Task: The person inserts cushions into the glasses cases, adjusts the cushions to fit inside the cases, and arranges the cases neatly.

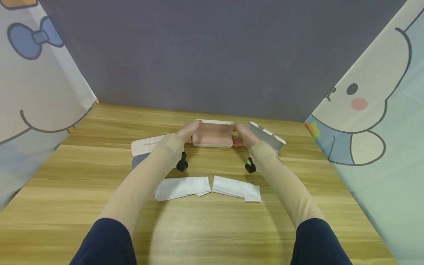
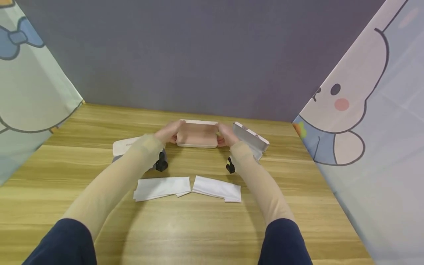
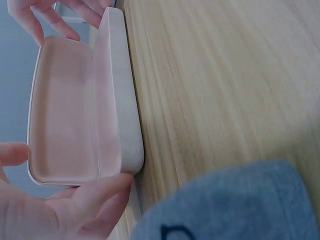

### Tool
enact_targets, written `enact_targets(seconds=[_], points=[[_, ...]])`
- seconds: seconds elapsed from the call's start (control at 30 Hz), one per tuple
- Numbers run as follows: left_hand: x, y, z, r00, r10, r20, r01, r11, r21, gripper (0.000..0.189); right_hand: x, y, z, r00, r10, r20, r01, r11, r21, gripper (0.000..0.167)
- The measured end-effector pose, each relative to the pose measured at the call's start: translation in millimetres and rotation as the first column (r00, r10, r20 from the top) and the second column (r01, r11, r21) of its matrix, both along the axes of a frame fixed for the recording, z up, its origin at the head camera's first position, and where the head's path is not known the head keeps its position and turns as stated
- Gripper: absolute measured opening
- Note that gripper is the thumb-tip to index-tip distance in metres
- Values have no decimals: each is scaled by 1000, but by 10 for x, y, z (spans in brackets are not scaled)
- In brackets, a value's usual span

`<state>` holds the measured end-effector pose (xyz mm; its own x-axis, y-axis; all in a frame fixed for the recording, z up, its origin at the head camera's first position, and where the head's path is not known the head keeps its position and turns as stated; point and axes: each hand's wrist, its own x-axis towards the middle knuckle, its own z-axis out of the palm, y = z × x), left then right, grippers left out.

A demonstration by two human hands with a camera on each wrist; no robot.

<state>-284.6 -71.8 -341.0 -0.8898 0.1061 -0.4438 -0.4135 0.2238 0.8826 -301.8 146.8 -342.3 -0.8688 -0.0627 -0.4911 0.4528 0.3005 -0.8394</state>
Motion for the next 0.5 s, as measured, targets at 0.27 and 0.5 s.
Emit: enact_targets(seconds=[0.27, 0.5], points=[[107, 110, 29, 990, 14, -143, -45, 975, -217, 73, 140, 63, 135, 998, 65, -24, -64, 997, 31, 62], [265, 260, 177, 906, -39, -423, -187, 858, -479, 74, 377, 194, 319, 975, 202, -89, -182, 965, 190, 63]])
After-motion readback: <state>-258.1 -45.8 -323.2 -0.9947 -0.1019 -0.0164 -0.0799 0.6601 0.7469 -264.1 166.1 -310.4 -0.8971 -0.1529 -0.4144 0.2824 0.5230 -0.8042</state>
